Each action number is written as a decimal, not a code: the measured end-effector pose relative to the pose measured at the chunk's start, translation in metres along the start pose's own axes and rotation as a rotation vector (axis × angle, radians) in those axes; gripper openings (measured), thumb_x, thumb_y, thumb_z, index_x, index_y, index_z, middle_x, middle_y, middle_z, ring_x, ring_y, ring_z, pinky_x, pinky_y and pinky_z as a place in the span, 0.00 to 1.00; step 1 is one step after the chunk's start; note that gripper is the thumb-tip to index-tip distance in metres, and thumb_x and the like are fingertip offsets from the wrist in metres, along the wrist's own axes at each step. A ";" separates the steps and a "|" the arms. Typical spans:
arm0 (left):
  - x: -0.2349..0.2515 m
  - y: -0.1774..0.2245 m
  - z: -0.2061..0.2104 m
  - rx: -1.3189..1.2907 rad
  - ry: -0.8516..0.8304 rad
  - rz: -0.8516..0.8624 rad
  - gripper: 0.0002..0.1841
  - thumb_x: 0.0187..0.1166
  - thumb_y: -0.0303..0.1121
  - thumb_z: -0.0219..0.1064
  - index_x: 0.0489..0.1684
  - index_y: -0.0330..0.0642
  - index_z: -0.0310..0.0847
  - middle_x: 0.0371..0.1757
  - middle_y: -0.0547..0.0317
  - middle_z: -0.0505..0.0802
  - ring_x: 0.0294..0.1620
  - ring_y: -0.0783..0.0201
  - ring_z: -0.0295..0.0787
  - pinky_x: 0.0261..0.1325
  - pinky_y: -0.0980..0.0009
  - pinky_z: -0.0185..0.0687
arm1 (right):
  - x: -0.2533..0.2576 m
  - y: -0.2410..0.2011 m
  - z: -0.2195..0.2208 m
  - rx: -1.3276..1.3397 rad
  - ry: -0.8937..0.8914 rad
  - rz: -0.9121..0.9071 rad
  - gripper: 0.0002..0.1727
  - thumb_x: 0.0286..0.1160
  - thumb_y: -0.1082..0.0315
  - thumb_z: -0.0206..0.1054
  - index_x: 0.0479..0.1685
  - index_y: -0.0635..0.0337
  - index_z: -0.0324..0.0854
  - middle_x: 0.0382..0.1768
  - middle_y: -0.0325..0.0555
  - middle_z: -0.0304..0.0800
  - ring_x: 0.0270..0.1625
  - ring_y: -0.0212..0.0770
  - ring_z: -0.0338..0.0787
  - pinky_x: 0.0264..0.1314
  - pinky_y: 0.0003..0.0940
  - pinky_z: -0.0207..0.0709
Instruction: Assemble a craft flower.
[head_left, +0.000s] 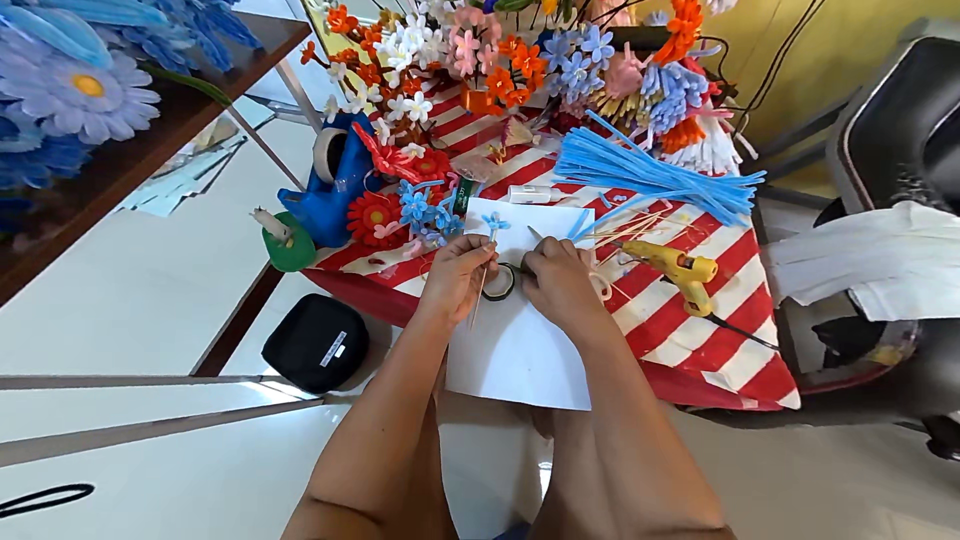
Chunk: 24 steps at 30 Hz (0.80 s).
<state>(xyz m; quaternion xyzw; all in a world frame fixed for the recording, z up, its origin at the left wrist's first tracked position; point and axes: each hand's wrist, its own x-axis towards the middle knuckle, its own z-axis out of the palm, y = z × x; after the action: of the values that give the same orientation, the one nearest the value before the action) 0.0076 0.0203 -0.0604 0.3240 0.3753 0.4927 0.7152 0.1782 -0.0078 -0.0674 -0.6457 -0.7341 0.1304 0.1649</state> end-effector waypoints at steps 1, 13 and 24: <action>0.000 0.000 0.000 -0.008 0.003 -0.005 0.10 0.87 0.20 0.54 0.37 0.39 0.79 0.29 0.60 0.86 0.29 0.67 0.85 0.44 0.67 0.89 | 0.001 -0.003 0.000 -0.019 -0.008 0.003 0.10 0.76 0.67 0.67 0.42 0.64 0.91 0.51 0.59 0.87 0.63 0.62 0.81 0.67 0.64 0.65; 0.002 -0.003 0.001 -0.018 0.027 0.029 0.08 0.86 0.19 0.55 0.39 0.38 0.80 0.31 0.59 0.87 0.29 0.68 0.85 0.44 0.71 0.87 | -0.012 0.014 -0.010 0.030 0.126 -0.050 0.09 0.74 0.76 0.62 0.42 0.66 0.88 0.39 0.56 0.92 0.51 0.59 0.91 0.71 0.68 0.65; 0.004 -0.003 0.011 0.075 0.057 0.034 0.07 0.87 0.21 0.57 0.39 0.39 0.79 0.31 0.61 0.85 0.30 0.69 0.84 0.44 0.72 0.86 | -0.026 0.023 -0.013 0.057 0.133 -0.105 0.13 0.82 0.65 0.64 0.44 0.60 0.95 0.38 0.54 0.93 0.49 0.57 0.91 0.72 0.69 0.64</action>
<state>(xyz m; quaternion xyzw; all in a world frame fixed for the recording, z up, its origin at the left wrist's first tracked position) 0.0192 0.0225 -0.0580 0.3427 0.4082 0.4995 0.6829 0.2075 -0.0311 -0.0670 -0.6085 -0.7504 0.0993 0.2384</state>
